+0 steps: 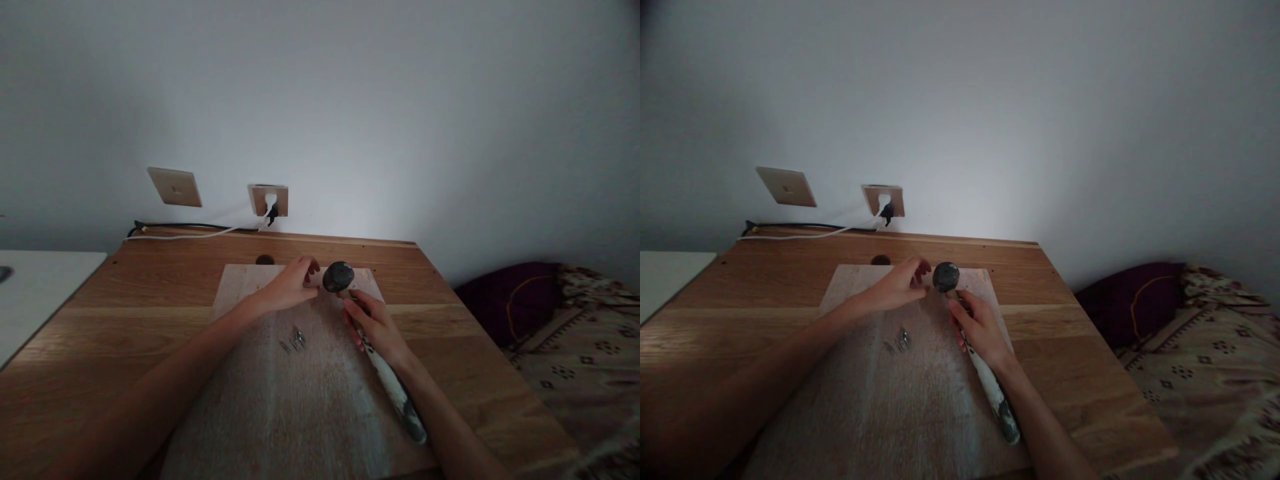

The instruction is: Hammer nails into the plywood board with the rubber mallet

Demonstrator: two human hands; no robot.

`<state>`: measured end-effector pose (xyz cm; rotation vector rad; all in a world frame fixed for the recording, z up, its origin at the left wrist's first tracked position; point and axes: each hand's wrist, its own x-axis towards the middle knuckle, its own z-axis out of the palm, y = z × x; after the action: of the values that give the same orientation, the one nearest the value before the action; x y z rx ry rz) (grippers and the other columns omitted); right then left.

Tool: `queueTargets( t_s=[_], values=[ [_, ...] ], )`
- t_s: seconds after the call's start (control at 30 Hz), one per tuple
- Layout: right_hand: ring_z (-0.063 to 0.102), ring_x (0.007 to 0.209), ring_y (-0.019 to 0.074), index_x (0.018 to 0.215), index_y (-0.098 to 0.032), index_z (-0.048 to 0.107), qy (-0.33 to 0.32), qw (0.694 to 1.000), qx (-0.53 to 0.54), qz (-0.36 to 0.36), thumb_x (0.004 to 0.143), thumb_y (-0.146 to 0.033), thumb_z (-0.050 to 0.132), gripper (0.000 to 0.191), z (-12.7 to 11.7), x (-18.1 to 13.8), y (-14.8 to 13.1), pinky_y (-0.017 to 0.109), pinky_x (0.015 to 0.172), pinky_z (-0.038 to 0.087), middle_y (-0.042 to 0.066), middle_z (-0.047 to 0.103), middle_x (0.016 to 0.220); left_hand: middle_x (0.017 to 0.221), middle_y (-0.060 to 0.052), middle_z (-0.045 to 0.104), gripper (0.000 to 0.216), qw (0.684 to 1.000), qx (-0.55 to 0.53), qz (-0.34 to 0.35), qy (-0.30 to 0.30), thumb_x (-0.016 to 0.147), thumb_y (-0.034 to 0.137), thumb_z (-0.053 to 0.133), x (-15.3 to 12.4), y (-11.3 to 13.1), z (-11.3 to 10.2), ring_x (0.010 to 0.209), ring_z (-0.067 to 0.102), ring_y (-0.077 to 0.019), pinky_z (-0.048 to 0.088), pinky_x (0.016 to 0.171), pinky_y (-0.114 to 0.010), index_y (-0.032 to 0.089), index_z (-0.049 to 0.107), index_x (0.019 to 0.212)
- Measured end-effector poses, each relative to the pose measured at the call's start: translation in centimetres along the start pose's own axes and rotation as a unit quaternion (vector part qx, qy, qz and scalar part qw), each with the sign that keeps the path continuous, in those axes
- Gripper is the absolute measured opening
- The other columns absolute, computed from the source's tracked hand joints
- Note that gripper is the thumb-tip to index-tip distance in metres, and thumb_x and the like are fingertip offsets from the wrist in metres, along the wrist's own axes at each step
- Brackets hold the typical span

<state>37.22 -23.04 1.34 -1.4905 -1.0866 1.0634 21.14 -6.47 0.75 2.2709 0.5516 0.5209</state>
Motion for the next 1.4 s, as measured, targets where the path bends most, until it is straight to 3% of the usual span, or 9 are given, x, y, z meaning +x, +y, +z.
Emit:
queueTargets(
  t_s=[0.17, 0.37, 0.57, 0.67, 0.8, 0.97, 1.07, 1.3, 1.4],
  values=[
    [0.046, 0.034, 0.0069, 0.091, -0.02, 0.058, -0.001, 1.0, -0.002, 0.003, 0.09, -0.059, 0.061, 0.038, 0.1, -0.1, -0.1, 0.019, 0.029, 0.034, -0.006, 0.056, 0.065, 0.089, -0.001, 0.062, 0.017, 0.959, 0.093, 0.069, -0.26, 0.074, 0.022, 0.072, -2.5, 2.6, -3.4, 0.082, 0.061, -0.0183, 0.047, 0.073, -0.029, 0.02, 0.064, 0.089],
    [0.047, 0.035, 0.0077, 0.093, -0.02, 0.059, 0.004, 1.0, -0.02, 0.013, 0.089, -0.059, 0.062, 0.039, -0.1, -0.1, 0.4, 0.02, 0.029, 0.037, -0.006, 0.057, 0.065, 0.079, 0.0, 0.064, 0.012, 0.94, 0.122, 0.097, -0.304, 0.07, 0.013, 0.07, -3.3, 3.1, -2.5, 0.08, 0.061, -0.0194, 0.045, 0.071, -0.03, 0.022, 0.063, 0.071],
    [0.047, 0.035, 0.0081, 0.088, -0.021, 0.059, 0.008, 1.0, -0.021, 0.013, 0.089, -0.059, 0.063, 0.037, -0.1, -0.1, 0.1, 0.02, 0.029, 0.037, -0.005, 0.058, 0.065, 0.066, 0.004, 0.06, 0.02, 0.958, 0.078, 0.064, -0.268, 0.065, 0.005, 0.069, -3.6, 3.2, -1.9, 0.063, 0.056, -0.0154, 0.038, 0.057, -0.028, 0.023, 0.06, 0.064],
    [0.047, 0.035, 0.0083, 0.09, -0.021, 0.06, 0.01, 1.0, -0.017, 0.016, 0.088, -0.059, 0.063, 0.038, 0.0, -0.1, 0.0, 0.02, 0.029, 0.035, -0.006, 0.056, 0.064, 0.064, 0.006, 0.06, 0.022, 0.962, 0.045, 0.058, -0.262, 0.065, 0.003, 0.067, -3.5, 2.9, -1.9, 0.058, 0.054, -0.0132, 0.035, 0.054, -0.026, 0.023, 0.062, 0.071],
    [0.047, 0.035, 0.0078, 0.094, -0.021, 0.058, 0.007, 1.0, -0.01, 0.017, 0.087, -0.06, 0.064, 0.039, 0.0, 0.0, 0.1, 0.02, 0.029, 0.035, -0.006, 0.056, 0.066, 0.077, 0.003, 0.068, 0.02, 0.977, 0.023, 0.075, -0.2, 0.077, 0.004, 0.062, -2.5, 1.1, -2.4, 0.069, 0.062, -0.0132, 0.043, 0.064, -0.024, 0.021, 0.069, 0.084],
    [0.046, 0.035, 0.0072, 0.089, -0.022, 0.057, 0.003, 1.0, -0.014, 0.012, 0.09, -0.059, 0.061, 0.038, 0.0, 0.0, 0.3, 0.02, 0.03, 0.033, -0.006, 0.057, 0.065, 0.085, -0.002, 0.073, 0.018, 0.985, 0.058, 0.081, -0.141, 0.085, 0.007, 0.059, -1.5, -1.1, -2.7, 0.079, 0.066, -0.0171, 0.046, 0.076, -0.027, 0.018, 0.073, 0.084],
    [0.046, 0.035, 0.0075, 0.09, -0.021, 0.058, -0.002, 1.0, -0.014, 0.016, 0.09, -0.06, 0.061, 0.038, -0.1, 0.0, 0.4, 0.02, 0.03, 0.035, -0.006, 0.057, 0.066, 0.086, -0.002, 0.073, 0.018, 0.986, 0.058, 0.086, -0.129, 0.086, 0.007, 0.06, -1.4, -1.3, -2.5, 0.081, 0.067, -0.0174, 0.047, 0.078, -0.027, 0.019, 0.073, 0.086],
    [0.047, 0.036, 0.0071, 0.09, -0.021, 0.057, 0.001, 1.0, -0.009, 0.02, 0.09, -0.059, 0.062, 0.038, -0.1, 0.0, 0.5, 0.019, 0.029, 0.036, -0.006, 0.057, 0.067, 0.088, -0.003, 0.073, 0.021, 0.998, 0.033, 0.055, -0.021, 0.085, 0.002, 0.058, -1.0, -1.1, -2.2, 0.079, 0.066, -0.0164, 0.049, 0.075, -0.028, 0.017, 0.069, 0.095],
    [0.047, 0.035, 0.0071, 0.089, -0.022, 0.057, 0.004, 1.0, -0.009, 0.017, 0.09, -0.059, 0.062, 0.037, -0.1, 0.0, 0.5, 0.019, 0.029, 0.036, -0.006, 0.057, 0.066, 0.092, -0.005, 0.074, 0.018, 0.998, 0.028, 0.059, -0.019, 0.085, 0.003, 0.06, -0.9, -1.0, -1.6, 0.084, 0.067, -0.0179, 0.05, 0.078, -0.03, 0.016, 0.069, 0.094]
  ],
)
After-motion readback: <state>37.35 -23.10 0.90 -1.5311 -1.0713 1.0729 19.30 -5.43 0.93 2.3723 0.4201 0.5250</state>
